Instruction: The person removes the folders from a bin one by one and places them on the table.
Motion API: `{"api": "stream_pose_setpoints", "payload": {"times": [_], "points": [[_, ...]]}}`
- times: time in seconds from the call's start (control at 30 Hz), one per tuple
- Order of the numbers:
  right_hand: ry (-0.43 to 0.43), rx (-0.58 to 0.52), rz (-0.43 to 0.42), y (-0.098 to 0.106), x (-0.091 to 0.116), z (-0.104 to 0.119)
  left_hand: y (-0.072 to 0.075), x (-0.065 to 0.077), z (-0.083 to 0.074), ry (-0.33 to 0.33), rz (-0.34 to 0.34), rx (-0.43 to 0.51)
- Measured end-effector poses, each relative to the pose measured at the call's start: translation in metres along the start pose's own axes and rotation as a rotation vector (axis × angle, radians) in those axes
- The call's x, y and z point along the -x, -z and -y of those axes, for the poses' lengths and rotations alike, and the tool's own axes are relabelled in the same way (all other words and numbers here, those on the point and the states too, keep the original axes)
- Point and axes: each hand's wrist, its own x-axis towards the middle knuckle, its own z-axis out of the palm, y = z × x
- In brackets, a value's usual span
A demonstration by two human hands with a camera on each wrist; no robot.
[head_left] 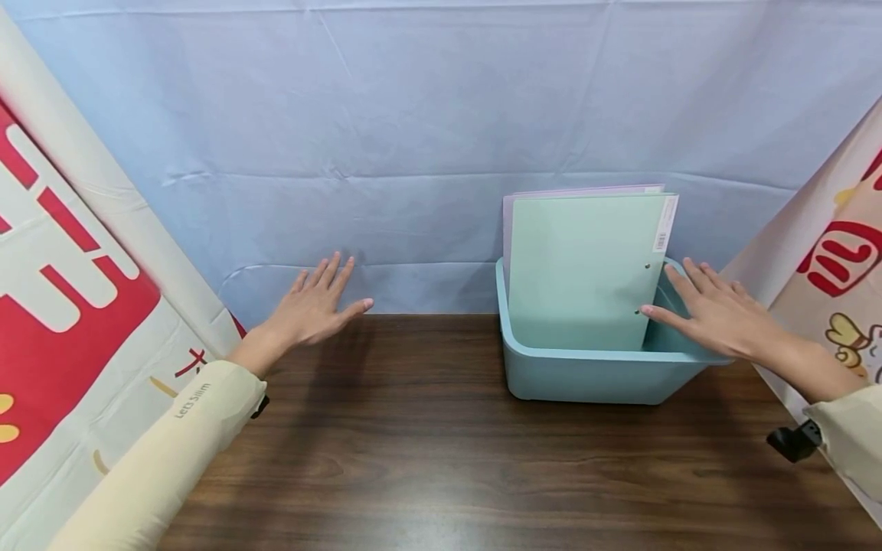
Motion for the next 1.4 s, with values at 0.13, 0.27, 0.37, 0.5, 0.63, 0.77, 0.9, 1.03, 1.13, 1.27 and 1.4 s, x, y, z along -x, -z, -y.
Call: {"api": "stream_pose_setpoints", "payload": {"times": [0.13, 0.27, 0.37, 0.5, 0.63, 0.77, 0.9, 1.03, 1.13, 1.27, 1.4], "points": [[-0.002, 0.002, 0.007, -0.001, -0.001, -0.004, -0.003, -0.004, -0.005, -0.025, -0.022, 0.021], [0.005, 0.006, 0.018, -0.002, -0.003, -0.01, -0.007, -0.008, -0.01, -0.042, -0.042, 0.042], [0.023, -0.004, 0.024, -0.003, -0.006, -0.015, -0.011, -0.012, -0.015, -0.059, -0.059, 0.056], [0.05, -0.048, 0.024, -0.005, -0.01, -0.022, -0.014, -0.016, -0.024, -0.1, -0.086, 0.079], [0.057, -0.09, 0.017, -0.007, -0.014, -0.027, -0.013, -0.02, -0.033, -0.133, -0.106, 0.11], [0.055, -0.119, 0.015, -0.009, -0.019, -0.032, -0.011, -0.024, -0.041, -0.143, -0.114, 0.135], [0.07, -0.14, 0.015, -0.012, -0.024, -0.036, -0.011, -0.028, -0.05, -0.16, -0.12, 0.156], [0.068, -0.156, 0.023, -0.017, -0.027, -0.039, -0.015, -0.033, -0.058, -0.189, -0.133, 0.182], [0.057, -0.158, 0.031, -0.021, -0.028, -0.041, -0.018, -0.036, -0.062, -0.203, -0.14, 0.207], [0.051, -0.161, 0.029, -0.025, -0.029, -0.041, -0.022, -0.041, -0.066, -0.22, -0.144, 0.249], [0.048, -0.17, 0.019, -0.026, -0.03, -0.04, -0.023, -0.045, -0.071, -0.242, -0.156, 0.281]]}}
